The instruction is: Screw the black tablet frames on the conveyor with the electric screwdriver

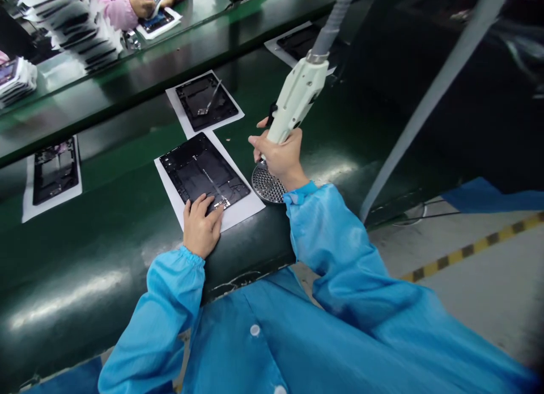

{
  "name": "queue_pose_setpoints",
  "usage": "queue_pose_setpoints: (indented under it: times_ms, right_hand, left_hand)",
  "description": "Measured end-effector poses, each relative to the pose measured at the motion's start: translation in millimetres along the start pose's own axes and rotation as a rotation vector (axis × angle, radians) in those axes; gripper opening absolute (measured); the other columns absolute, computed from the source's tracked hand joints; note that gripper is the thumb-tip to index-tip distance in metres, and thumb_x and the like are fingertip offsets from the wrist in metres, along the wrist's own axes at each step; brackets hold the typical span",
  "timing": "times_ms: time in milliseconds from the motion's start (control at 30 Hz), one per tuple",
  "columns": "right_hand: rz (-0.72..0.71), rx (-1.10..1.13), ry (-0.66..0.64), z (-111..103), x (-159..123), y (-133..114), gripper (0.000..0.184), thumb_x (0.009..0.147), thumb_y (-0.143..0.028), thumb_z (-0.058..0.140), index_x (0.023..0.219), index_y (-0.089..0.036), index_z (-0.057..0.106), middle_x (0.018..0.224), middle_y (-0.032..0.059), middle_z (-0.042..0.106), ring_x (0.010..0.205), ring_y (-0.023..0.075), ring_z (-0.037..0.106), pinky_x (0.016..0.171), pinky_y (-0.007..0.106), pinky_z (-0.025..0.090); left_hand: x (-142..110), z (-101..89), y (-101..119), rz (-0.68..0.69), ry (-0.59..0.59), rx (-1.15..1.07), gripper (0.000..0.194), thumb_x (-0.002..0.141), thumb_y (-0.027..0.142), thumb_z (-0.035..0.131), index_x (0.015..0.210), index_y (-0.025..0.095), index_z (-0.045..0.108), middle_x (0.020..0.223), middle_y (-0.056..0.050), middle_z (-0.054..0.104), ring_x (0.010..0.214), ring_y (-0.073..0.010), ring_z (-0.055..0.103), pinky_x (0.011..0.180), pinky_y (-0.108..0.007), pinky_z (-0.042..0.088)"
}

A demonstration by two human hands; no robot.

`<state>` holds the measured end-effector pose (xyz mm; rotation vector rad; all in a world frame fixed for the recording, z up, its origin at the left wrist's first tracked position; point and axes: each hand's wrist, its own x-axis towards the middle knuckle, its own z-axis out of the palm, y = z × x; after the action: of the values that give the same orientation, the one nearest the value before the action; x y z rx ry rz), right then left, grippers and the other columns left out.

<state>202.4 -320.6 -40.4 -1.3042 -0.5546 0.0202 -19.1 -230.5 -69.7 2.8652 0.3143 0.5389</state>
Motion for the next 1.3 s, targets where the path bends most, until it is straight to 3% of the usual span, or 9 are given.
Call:
queue_pose_setpoints:
  times_ms: [167,1000,1133,1300]
  right_hand:
    - [-0.006,-0.002,-0.015,3.7,-1.2,1.8,0.025,0.065,-0.03,0.07,0.084,-0.024,0.056,0.046,-0.0088,0.047,0.036,0.0103,0.044,0.039,0.029,0.039]
    - [-0.011,-0.091,-0.043,2.2,-0.8,-0.4,0.028,0.069,-0.033,0.074,0.09,-0.024,0.058,0.047,-0.0089,0.048,0.039,0.011,0.047,0.045,0.031,0.047]
    - [-0.05,0.019,-0.049,12.9,-13.8,-17.3,0.03,0.071,-0.036,0.073,0.092,-0.024,0.056,0.045,-0.0108,0.046,0.037,0.0098,0.046,0.045,0.028,0.046]
    - [0.076,0.139,-0.259,42.7,-53.1,-36.4,0.026,0.072,-0.03,0.072,0.091,-0.021,0.056,0.045,-0.0101,0.051,0.037,0.0086,0.047,0.045,0.026,0.045]
  left_hand:
    - [0.2,-2.1,1.1,-0.015,-0.012,-0.011,0.022,0.091,0.025,0.053,0.103,0.024,0.072,0.124,-0.011,0.063,0.126,-0.0287,0.05,0.107,-0.056,0.032]
    - [0.8,-0.9,2.6,-0.043,-0.02,-0.061,0.024,0.091,0.026,0.052,0.105,0.023,0.071,0.125,-0.012,0.063,0.127,-0.028,0.05,0.11,-0.056,0.03]
    - [1.2,-0.7,5.1,-0.141,-0.01,-0.008,0.029,0.091,0.034,0.053,0.113,0.022,0.067,0.134,-0.012,0.057,0.133,-0.0303,0.044,0.113,-0.059,0.024]
    - [2.4,-2.4,7.7,-0.204,-0.07,0.043,0.035,0.091,0.04,0.052,0.117,0.022,0.065,0.142,-0.011,0.05,0.136,-0.0321,0.039,0.11,-0.061,0.026]
